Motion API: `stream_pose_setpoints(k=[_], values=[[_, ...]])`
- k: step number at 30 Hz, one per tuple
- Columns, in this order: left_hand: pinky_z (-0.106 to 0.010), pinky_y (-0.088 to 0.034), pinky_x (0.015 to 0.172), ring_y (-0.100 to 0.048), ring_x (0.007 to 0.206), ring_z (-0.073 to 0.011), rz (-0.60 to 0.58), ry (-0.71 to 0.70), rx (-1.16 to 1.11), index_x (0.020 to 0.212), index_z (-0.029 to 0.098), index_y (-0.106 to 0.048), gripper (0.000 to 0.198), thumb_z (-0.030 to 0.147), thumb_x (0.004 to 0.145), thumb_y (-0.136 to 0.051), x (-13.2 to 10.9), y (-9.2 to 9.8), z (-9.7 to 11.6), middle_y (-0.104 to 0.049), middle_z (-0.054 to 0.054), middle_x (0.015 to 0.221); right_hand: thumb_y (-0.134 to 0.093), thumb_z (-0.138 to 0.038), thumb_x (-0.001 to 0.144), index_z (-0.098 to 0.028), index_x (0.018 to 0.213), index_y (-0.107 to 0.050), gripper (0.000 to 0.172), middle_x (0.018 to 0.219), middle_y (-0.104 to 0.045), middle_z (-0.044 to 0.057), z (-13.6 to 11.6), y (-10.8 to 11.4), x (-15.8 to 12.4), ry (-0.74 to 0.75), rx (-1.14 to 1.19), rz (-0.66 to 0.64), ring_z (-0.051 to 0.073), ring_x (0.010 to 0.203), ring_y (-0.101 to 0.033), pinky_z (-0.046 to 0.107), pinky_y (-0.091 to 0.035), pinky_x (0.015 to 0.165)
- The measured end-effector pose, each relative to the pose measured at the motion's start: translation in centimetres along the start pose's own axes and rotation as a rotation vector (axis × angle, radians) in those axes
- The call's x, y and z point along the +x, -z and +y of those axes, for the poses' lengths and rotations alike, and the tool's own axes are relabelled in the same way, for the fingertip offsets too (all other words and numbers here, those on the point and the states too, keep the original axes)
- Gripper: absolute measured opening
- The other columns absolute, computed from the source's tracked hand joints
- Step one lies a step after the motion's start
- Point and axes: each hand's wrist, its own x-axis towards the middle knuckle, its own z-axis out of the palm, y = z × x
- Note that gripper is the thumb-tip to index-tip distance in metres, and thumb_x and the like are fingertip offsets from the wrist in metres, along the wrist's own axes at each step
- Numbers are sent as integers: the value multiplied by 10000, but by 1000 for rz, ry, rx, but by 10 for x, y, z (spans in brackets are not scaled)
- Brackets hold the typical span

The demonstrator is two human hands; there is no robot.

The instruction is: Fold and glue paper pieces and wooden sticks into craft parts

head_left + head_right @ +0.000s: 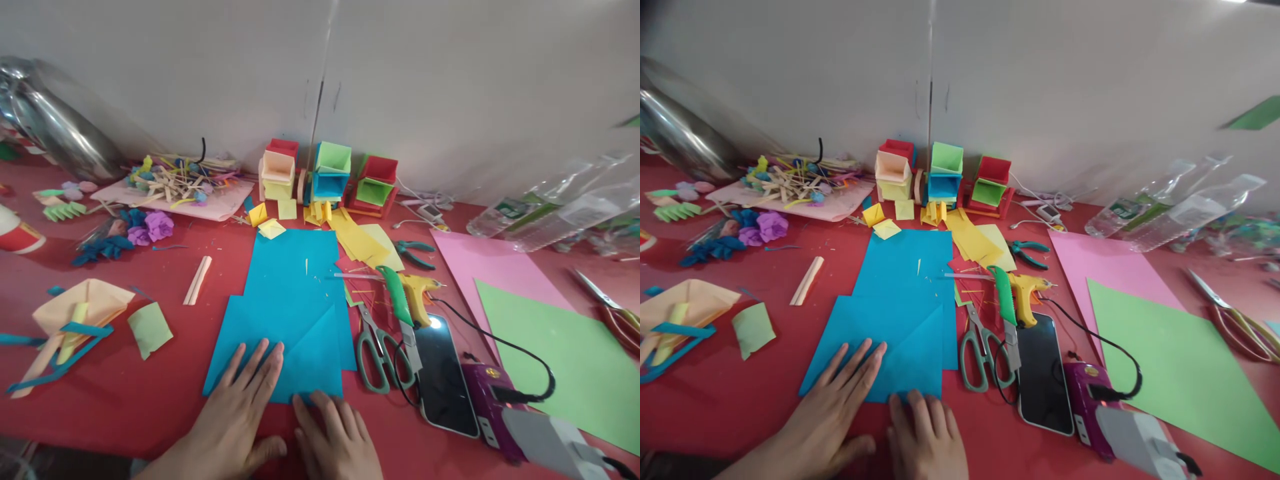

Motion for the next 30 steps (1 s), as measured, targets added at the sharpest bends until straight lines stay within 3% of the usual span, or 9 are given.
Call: stream_pose_setpoints(k=[5, 8, 11, 15, 21, 27, 30], values=[[-502, -10, 1054, -111, 1344, -327, -32, -18, 15, 1421, 175, -154, 800, 663, 798, -267, 1, 1, -1, -191, -88, 1481, -478, -286, 842, -220, 1041, -640, 265, 980, -675, 66, 27, 18, -13, 13, -70, -9, 213, 821, -613, 324, -500, 665], [-503, 3, 1051, -105, 1345, -328, -33, -12, -7, 1423, 195, -136, 810, 674, 786, -285, 1, 2, 0, -195, -89, 1480, -453, -242, 847, -195, 1066, -626, 283, 1149, -627, 65, 16, 16, 0, 53, -4, 23, 226, 1036, -572, 336, -504, 799], [-506, 24, 1052, -94, 1349, -319, -53, 4, -28, 1425, 197, -120, 745, 591, 825, -321, 2, 2, 3, -196, -79, 1481, -425, -238, 851, -114, 1268, -473, 438, 1289, -523, 86, -6, 7, 24, 115, 75, -1, 239, 1198, -461, 365, -473, 903], [-530, 56, 1043, -89, 1348, -324, -74, 10, -53, 1423, 233, -120, 713, 504, 826, -400, 4, 2, 5, -210, -59, 1478, -402, -315, 883, -68, 1377, -284, 565, 1409, -341, 112, -17, -1, 59, 52, 198, -145, 263, 1311, -284, 436, -400, 993], [-515, 34, 1044, -135, 1333, -337, -80, -25, -107, 1418, 206, -172, 827, 682, 763, -339, 2, -2, -2, -325, -80, 1433, -283, -313, 935, -130, 1360, -339, 466, 1418, -301, 77, 0, 0, 91, 59, 308, -400, 218, 1312, -275, 428, -335, 1048], [-494, 73, 1034, -125, 1336, -323, -18, -12, -34, 1414, 199, -196, 789, 665, 787, -301, 2, -1, -1, -285, -84, 1450, -330, -338, 916, -44, 1354, -336, 528, 1415, -283, 151, 24, -17, 84, -155, 47, -256, 279, 1313, -256, 455, -346, 1028], [-498, 49, 1036, -146, 1328, -332, 13, -29, -9, 1409, 194, -222, 796, 673, 779, -302, 2, -3, -2, -299, -91, 1444, -355, -363, 905, -47, 1359, -332, 553, 1415, -293, 155, 32, -22, 80, -169, -30, -212, 282, 1311, -267, 441, -338, 1031]])
